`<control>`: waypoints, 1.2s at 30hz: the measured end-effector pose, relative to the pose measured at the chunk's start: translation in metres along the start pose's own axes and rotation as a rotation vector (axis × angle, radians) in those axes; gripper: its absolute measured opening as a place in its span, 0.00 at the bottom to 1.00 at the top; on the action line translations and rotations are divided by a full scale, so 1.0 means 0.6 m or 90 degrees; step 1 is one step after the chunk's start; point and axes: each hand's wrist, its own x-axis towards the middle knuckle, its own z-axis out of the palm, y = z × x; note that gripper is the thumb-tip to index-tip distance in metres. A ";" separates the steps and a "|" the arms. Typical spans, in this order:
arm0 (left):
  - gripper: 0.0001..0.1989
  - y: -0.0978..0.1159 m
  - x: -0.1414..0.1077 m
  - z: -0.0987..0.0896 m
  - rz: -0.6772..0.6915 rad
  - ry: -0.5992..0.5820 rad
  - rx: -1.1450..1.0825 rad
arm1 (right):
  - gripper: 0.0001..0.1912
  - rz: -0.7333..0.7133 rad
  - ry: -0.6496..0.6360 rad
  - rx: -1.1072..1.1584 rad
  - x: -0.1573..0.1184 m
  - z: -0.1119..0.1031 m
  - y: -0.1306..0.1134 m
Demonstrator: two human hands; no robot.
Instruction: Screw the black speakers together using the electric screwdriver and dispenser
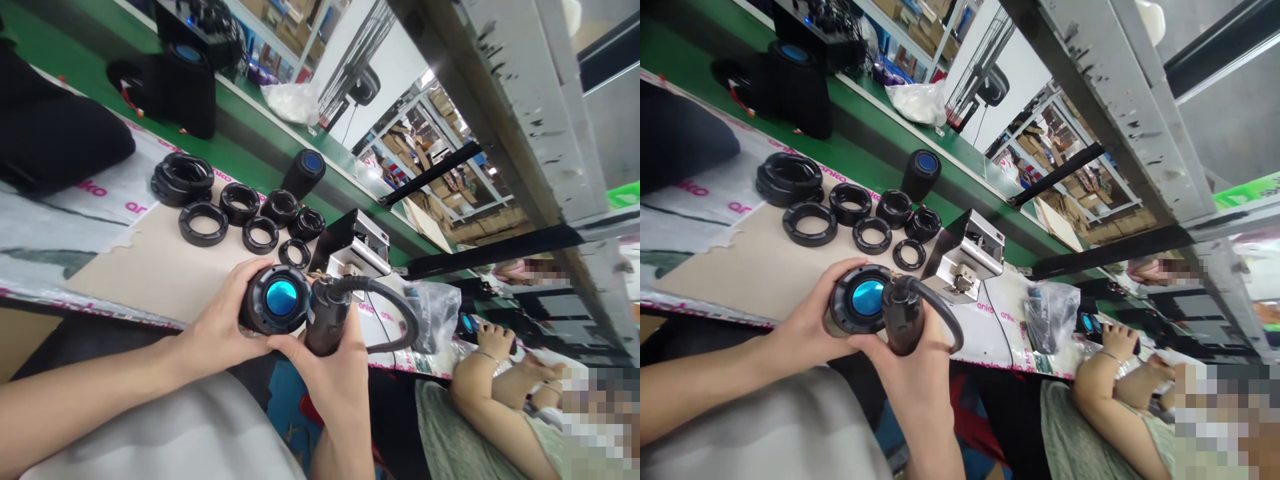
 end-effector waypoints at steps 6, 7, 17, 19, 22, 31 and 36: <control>0.50 0.007 0.005 -0.005 0.019 0.000 0.005 | 0.48 -0.094 -0.076 0.057 0.014 -0.017 -0.008; 0.49 0.008 0.005 -0.006 0.017 0.000 0.003 | 0.47 -0.113 -0.091 0.076 0.016 -0.018 -0.010; 0.47 0.007 0.010 -0.016 0.059 -0.010 0.030 | 0.37 -0.130 -0.122 0.015 0.027 -0.028 -0.031; 0.48 0.006 0.013 -0.022 0.064 -0.019 0.035 | 0.36 -0.124 -0.147 -0.023 0.032 -0.033 -0.040; 0.58 0.010 0.024 -0.035 0.037 -0.042 0.027 | 0.41 -0.097 -0.146 -0.027 0.037 -0.032 -0.041; 0.45 0.056 0.071 -0.051 -0.058 -0.110 0.096 | 0.30 -0.098 -0.074 0.249 0.056 -0.067 -0.010; 0.41 0.066 0.058 -0.048 -0.052 -0.061 0.170 | 0.28 -0.260 0.417 0.575 0.089 -0.150 0.004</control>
